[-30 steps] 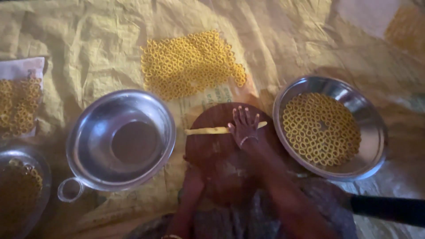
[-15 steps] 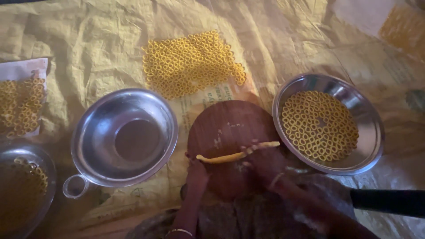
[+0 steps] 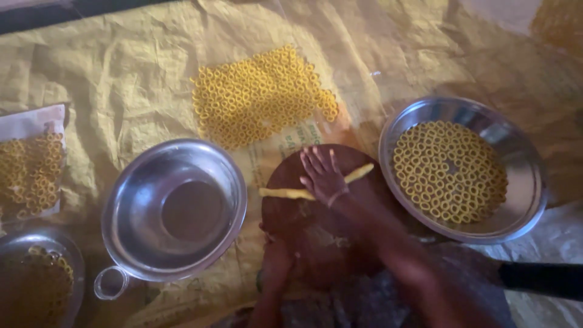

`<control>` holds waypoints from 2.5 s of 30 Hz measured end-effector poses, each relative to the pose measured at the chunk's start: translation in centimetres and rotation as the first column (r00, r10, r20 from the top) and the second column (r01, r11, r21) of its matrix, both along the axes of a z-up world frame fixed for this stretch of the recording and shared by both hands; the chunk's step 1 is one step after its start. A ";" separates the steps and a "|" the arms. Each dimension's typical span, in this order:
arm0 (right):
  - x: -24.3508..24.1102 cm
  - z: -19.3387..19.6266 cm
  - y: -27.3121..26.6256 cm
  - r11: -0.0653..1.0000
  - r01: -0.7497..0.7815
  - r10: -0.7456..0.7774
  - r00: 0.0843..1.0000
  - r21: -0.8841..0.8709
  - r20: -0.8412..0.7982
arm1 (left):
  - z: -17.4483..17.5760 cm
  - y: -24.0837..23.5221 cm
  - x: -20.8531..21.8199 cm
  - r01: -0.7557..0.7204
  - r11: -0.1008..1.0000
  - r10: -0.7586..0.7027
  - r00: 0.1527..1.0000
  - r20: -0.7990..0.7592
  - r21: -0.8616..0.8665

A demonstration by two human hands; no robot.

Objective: The person rolls a yellow dough rope on a wooden board, shapes it into a loop, and places it into a metal tray. The process is repeated multiple times with additional dough pieces.

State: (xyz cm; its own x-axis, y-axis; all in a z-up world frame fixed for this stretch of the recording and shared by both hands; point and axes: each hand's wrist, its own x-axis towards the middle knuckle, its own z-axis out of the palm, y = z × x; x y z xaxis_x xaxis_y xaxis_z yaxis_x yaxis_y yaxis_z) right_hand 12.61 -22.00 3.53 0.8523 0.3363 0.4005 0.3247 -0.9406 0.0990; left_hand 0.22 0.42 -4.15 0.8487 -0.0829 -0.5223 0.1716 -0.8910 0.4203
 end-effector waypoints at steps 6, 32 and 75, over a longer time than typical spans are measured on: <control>-9.7 -1.0 -4.2 0.979 -0.100 0.056 0.970 -0.177 -0.237 | -1.1 0.2 -0.4 0.165 0.986 -0.164 0.937 0.309 0.024; 2.6 0.2 3.5 0.998 0.032 -0.034 0.998 -0.046 -0.057 | 2.3 -0.7 -0.2 -0.088 0.995 0.088 0.996 -0.002 -0.037; -11.9 -1.2 6.4 0.991 -0.118 0.125 0.984 0.058 -0.127 | -3.0 -1.5 0.3 -0.098 0.995 0.100 0.991 0.089 -0.028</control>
